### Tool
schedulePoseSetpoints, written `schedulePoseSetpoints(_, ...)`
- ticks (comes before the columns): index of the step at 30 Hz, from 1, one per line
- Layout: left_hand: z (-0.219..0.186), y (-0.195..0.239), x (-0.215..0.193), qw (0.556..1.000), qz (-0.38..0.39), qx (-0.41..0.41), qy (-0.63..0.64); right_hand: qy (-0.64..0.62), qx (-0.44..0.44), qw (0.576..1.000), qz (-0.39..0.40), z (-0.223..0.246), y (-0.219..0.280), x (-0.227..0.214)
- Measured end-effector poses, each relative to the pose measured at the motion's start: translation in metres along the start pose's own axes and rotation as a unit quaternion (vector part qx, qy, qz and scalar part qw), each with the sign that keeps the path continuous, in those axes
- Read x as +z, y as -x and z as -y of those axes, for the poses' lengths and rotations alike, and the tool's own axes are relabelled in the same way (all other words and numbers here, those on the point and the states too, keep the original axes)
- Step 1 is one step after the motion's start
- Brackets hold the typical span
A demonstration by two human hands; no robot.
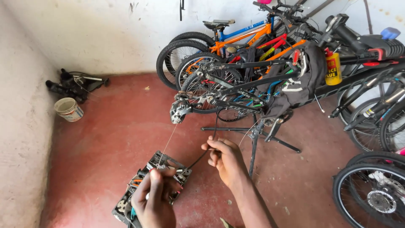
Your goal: The person lubricates a bicycle cable with a yellow bottle of lubricant and then threads the cable through the rear derailleur. They use a rag to wipe the derailleur and continue adjusting the cable tension by hand.
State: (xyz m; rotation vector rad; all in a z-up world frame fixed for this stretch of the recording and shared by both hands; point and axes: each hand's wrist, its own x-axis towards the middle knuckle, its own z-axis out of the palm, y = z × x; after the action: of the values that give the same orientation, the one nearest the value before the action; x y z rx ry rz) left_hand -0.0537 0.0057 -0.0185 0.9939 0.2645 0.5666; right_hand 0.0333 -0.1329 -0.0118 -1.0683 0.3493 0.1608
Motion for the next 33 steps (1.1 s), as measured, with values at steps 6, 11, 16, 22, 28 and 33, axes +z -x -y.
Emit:
schedulePoseSetpoints(6, -0.035, 0.002, 0.018, 0.978, 0.150, -0.129, -0.060, -0.098, 0.051, 0.991, 0.072, -0.005, -0.046, 0.003)
schedulePoseSetpoints(11, -0.044, -0.005, 0.036, 0.962, 0.221, -0.159, -0.013, -0.117, 0.037, 0.992, 0.038, -0.012, -0.064, -0.003)
schedulePoseSetpoints(16, -0.039, -0.044, 0.028, 0.975, 0.106, -0.120, 0.152, -0.129, 0.030, 0.991, 0.033, -0.023, -0.071, 0.003)
schedulePoseSetpoints(22, -0.055, -0.106, 0.005, 0.988, 0.090, -0.101, 0.079, -0.113, -0.014, 0.986, 0.124, -0.009, -0.072, 0.017)
schedulePoseSetpoints(28, -0.051, -0.116, 0.022, 0.974, 0.190, -0.122, -0.019, -0.115, -0.009, 0.989, 0.090, -0.001, -0.074, 0.006)
schedulePoseSetpoints(33, -0.050, -0.106, 0.030, 0.959, 0.199, -0.130, -0.153, -0.099, -0.002, 0.995, -0.027, 0.001, -0.123, -0.006)
